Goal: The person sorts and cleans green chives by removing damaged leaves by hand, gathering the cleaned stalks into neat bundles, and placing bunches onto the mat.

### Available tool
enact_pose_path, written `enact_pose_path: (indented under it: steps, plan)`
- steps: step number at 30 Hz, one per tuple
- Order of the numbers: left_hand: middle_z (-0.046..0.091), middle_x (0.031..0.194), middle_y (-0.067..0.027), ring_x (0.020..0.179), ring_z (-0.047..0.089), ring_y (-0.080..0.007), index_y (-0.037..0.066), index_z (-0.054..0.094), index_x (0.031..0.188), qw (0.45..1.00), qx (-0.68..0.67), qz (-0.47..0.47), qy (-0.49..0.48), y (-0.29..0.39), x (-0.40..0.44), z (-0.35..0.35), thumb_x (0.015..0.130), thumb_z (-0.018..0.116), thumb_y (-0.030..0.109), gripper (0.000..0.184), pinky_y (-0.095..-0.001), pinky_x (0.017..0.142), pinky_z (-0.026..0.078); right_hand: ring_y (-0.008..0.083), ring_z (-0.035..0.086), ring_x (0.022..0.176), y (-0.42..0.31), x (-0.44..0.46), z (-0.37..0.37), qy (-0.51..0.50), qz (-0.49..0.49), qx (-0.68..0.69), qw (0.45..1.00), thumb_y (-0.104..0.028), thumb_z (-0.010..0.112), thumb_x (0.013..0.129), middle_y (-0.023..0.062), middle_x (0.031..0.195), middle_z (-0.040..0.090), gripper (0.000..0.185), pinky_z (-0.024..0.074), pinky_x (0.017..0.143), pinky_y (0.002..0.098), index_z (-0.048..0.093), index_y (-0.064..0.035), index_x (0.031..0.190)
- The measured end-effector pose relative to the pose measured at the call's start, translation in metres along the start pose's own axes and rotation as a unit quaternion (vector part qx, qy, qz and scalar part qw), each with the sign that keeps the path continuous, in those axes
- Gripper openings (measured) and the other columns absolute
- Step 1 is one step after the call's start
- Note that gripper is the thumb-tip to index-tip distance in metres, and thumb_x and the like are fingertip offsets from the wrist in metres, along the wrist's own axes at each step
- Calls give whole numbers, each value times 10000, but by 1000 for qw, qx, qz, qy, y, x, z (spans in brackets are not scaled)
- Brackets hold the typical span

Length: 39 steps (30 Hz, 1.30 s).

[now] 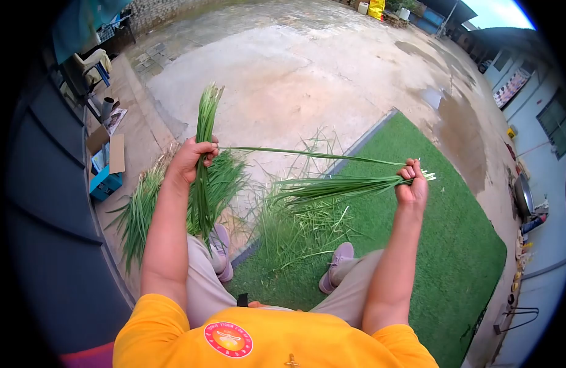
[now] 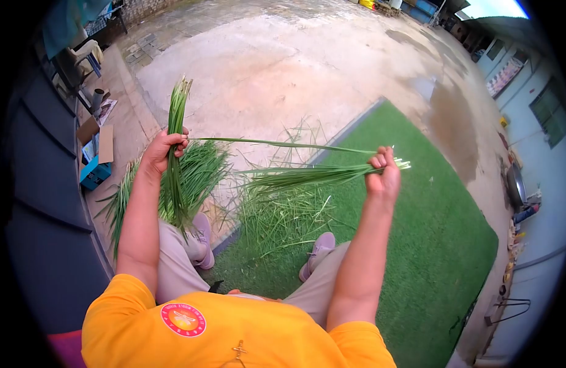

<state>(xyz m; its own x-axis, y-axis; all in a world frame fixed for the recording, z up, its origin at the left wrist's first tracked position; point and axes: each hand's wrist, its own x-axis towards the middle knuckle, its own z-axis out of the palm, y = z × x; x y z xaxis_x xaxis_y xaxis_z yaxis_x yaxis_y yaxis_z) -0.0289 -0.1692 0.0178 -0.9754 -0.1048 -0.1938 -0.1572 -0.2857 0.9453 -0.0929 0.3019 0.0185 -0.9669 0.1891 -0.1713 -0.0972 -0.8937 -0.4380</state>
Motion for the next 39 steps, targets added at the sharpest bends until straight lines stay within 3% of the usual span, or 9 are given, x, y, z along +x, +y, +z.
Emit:
enact_pose_path:
  steps: [5, 11, 13, 19, 25, 29, 33, 34, 39]
  plan:
    - [567, 667, -62, 524, 476, -79, 3, 532, 864, 992, -10, 41, 121, -10, 16, -30, 733, 577, 16, 140, -189, 399, 345, 72, 354, 505, 6, 5, -4, -18, 23, 12, 1000, -117, 438, 918, 42, 738, 475, 77, 324, 426, 196, 433, -42, 898]
    - [593, 726, -91, 536, 448, -72, -4, 528, 861, 934, -147, 168, 279, -4, 15, -41, 767, 587, 17, 113, -182, 402, 339, 69, 347, 498, 7, 5, 2, -7, 8, 20, 1000, -127, 437, 920, 43, 745, 482, 88, 319, 420, 193, 433, -42, 896]
    - [596, 734, -89, 534, 440, -64, 4, 523, 859, 944, -114, 181, 251, 3, 2, -10, 782, 587, 31, 103, -175, 414, 337, 69, 344, 495, 9, 4, 2, 4, -3, 11, 1000, -130, 436, 921, 44, 750, 483, 92, 318, 419, 193, 433, -42, 894]
    - [580, 738, -66, 514, 416, -36, 28, 507, 915, 996, -25, 87, -25, -11, -36, 84, 815, 583, 101, 145, -162, 425, 325, 77, 376, 532, 23, -1, 7, -13, -24, -26, 999, -130, 436, 922, 70, 766, 497, 100, 338, 439, 192, 439, -30, 919]
    - [586, 809, -103, 577, 467, -56, 1, 456, 1051, 977, -89, -23, -191, -34, -35, 119, 845, 555, 126, 261, -164, 465, 372, 156, 523, 709, 41, -9, 15, -31, -61, -200, 977, -148, 445, 916, 218, 1080, 548, 110, 473, 610, 266, 467, -41, 921]
    - [587, 829, -102, 620, 487, -72, 4, 445, 1064, 966, -105, -46, -233, -43, -33, 135, 854, 545, 149, 274, -182, 494, 392, 158, 540, 691, 53, -29, 37, -39, -69, -199, 977, -130, 428, 923, 251, 1027, 566, 105, 475, 647, 288, 444, -32, 891]
    - [588, 839, -97, 629, 492, -79, 7, 441, 1072, 963, -76, -72, -250, -55, -34, 148, 853, 542, 153, 282, -197, 505, 401, 73, 422, 520, 64, -51, 44, -108, -49, -264, 957, -164, 466, 915, 176, 877, 602, 141, 412, 505, 227, 453, -29, 878]
    - [588, 835, -94, 626, 493, -79, 7, 440, 1071, 962, -67, -66, -257, -57, -34, 151, 846, 549, 153, 289, -197, 505, 400, 51, 360, 487, 70, -58, 49, -92, -43, -281, 954, -187, 545, 877, 117, 790, 602, 187, 357, 456, 205, 482, -13, 908]
    - [591, 825, -73, 622, 489, -72, 20, 447, 1058, 974, 48, -32, -219, -71, -35, 166, 815, 584, 116, 295, -196, 506, 394, 49, 397, 484, 89, -81, 56, -110, 9, -363, 925, -191, 665, 785, 68, 734, 593, 247, 342, 439, 203, 549, -12, 911]
